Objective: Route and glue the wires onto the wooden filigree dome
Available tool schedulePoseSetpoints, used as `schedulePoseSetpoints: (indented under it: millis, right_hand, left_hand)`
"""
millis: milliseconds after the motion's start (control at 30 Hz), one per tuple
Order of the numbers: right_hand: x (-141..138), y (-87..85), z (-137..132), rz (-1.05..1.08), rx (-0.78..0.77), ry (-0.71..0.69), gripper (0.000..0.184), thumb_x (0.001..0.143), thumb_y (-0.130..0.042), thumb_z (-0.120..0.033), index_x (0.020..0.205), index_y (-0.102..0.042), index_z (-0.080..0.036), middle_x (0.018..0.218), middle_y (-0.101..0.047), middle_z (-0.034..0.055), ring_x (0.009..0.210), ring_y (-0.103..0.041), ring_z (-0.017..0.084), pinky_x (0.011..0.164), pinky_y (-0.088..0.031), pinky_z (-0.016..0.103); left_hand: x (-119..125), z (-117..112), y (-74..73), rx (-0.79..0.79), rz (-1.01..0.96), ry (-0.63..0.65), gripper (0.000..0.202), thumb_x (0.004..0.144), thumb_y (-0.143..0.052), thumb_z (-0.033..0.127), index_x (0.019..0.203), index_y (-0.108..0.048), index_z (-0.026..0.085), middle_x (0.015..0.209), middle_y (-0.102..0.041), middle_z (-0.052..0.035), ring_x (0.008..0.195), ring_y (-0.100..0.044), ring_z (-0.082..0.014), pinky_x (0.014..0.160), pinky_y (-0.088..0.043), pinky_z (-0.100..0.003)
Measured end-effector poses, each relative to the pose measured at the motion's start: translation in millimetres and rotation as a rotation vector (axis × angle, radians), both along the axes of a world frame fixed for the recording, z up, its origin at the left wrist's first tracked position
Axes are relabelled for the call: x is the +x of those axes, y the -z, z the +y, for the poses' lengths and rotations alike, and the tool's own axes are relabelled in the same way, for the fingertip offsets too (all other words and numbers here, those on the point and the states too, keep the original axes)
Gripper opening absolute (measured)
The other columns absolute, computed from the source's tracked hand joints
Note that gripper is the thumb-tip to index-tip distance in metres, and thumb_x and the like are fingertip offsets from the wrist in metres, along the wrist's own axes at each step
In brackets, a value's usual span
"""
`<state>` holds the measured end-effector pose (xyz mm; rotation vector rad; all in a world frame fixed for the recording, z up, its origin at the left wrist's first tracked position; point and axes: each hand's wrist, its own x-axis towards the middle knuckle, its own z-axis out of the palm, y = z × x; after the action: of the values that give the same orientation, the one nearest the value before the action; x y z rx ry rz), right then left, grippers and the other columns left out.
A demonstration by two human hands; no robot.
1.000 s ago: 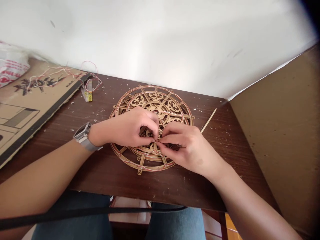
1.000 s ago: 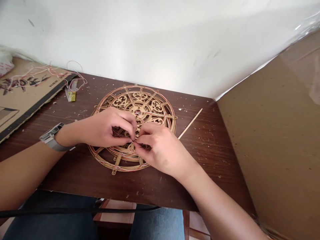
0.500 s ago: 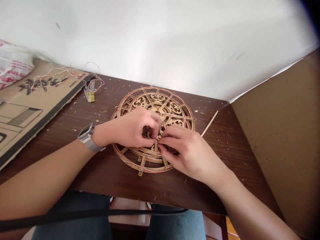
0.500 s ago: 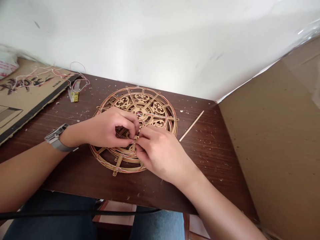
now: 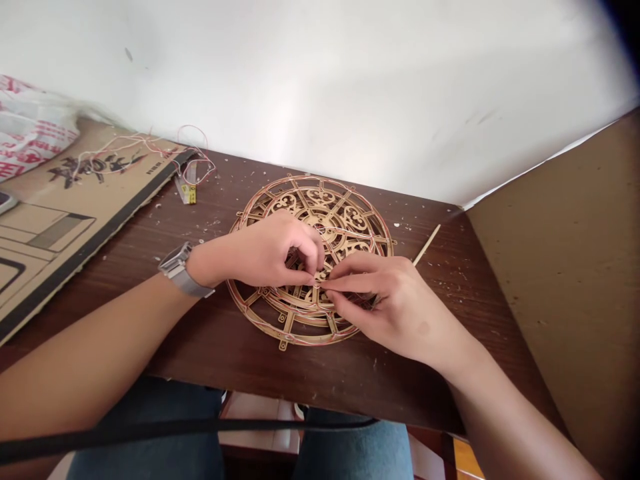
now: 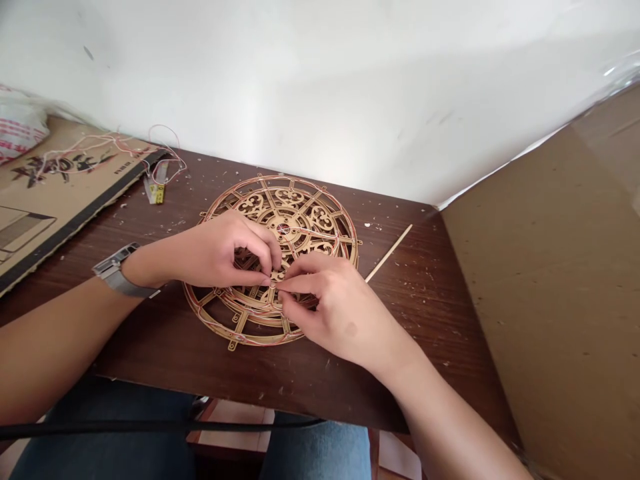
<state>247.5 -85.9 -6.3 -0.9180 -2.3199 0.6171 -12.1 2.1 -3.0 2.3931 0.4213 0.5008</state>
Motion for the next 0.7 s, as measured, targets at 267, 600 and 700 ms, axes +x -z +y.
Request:
schedulePoseSetpoints:
  millis: [267,600,700]
  right_hand:
    - [0.4,3.0,3.6,0.011,-0.006,-0.028,0.023,0.108,-0.071,-0.009,0.097,-0.090,-0.015,0.102,-0.081,0.0060,0.085,-0.072,0.014,0.076,-0.055,0.030]
    - [-6.5,8.5,-0.2,-0.042,0.015,0.005,0.021,0.112,-0.064,-0.011,0.110,-0.085,-0.015,0.114,-0.080,0.0089,0.105,-0.076,0.021,0.094,-0.060,0.037]
    - [-5.7,7.6,0.3,-0.048,0.012,0.011,0.024,0.112,-0.064,-0.010,0.111,-0.087,-0.017,0.114,-0.081,0.0086,0.104,-0.076,0.021,0.092,-0.060,0.037]
  left_hand:
    - [0.2,1.0,1.2,0.008,-0.001,0.008,0.015,0.098,-0.084,0.013,0.086,-0.086,0.021,0.104,-0.088,0.0015,0.089,-0.078,-0.0116,0.087,-0.057,-0.026]
    - [5.1,-1.1,6.1,0.041,-0.034,-0.024,0.015,0.094,-0.085,0.013,0.081,-0.085,0.021,0.097,-0.085,0.0012,0.084,-0.075,-0.0124,0.082,-0.054,-0.028]
    - [5.8,-1.5,6.4,0.048,-0.036,-0.027,0.015,0.095,-0.085,0.014,0.082,-0.085,0.021,0.097,-0.085,0.0010,0.084,-0.074,-0.0127,0.083,-0.054,-0.028]
